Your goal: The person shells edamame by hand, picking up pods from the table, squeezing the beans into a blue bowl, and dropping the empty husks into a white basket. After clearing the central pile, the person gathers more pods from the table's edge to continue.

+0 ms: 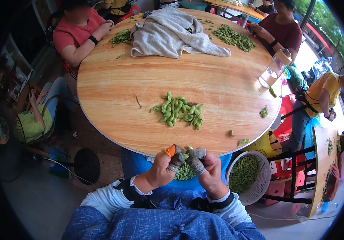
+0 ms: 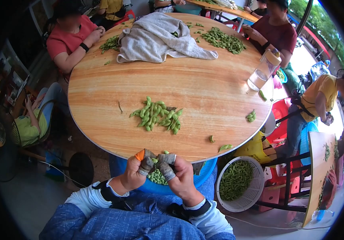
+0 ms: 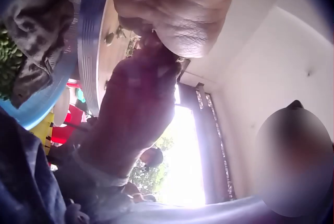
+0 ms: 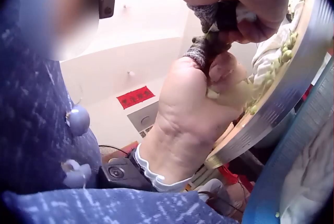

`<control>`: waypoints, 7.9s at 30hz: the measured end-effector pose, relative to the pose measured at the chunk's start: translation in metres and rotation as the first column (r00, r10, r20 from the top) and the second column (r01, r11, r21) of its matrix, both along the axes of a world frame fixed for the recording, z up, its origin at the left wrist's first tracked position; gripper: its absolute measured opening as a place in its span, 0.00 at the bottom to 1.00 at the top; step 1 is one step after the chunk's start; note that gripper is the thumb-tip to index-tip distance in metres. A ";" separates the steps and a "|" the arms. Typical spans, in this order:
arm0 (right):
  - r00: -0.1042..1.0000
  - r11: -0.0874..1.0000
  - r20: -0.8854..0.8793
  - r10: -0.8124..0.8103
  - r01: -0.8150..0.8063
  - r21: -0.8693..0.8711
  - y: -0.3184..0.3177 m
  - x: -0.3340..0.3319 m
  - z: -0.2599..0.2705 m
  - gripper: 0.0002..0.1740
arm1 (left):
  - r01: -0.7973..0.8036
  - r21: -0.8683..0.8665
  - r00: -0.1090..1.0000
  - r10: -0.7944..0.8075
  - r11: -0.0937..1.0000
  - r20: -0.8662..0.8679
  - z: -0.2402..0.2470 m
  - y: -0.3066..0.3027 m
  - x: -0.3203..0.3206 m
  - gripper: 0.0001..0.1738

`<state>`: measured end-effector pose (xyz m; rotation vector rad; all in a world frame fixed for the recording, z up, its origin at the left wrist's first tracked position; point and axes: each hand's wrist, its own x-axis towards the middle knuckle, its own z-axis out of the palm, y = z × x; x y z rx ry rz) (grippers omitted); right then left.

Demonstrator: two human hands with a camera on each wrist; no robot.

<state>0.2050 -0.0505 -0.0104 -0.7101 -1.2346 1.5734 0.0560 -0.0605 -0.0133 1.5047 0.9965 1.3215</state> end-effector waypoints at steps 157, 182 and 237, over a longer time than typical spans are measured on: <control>-0.021 0.998 0.999 0.036 0.055 -0.035 0.005 0.152 -0.047 0.15 | -0.283 -0.245 0.940 0.319 0.927 0.121 -0.028 0.093 -0.099 0.09; 0.986 0.962 -0.069 0.153 -0.165 -0.218 0.033 0.032 0.031 0.16 | 0.190 -0.078 0.961 -0.169 0.979 0.220 0.031 0.027 0.001 0.12; 0.999 0.966 -0.028 0.015 -0.022 -0.257 0.012 0.032 0.026 0.13 | 0.174 -0.258 0.973 -0.207 0.950 -0.104 0.035 0.021 0.007 0.07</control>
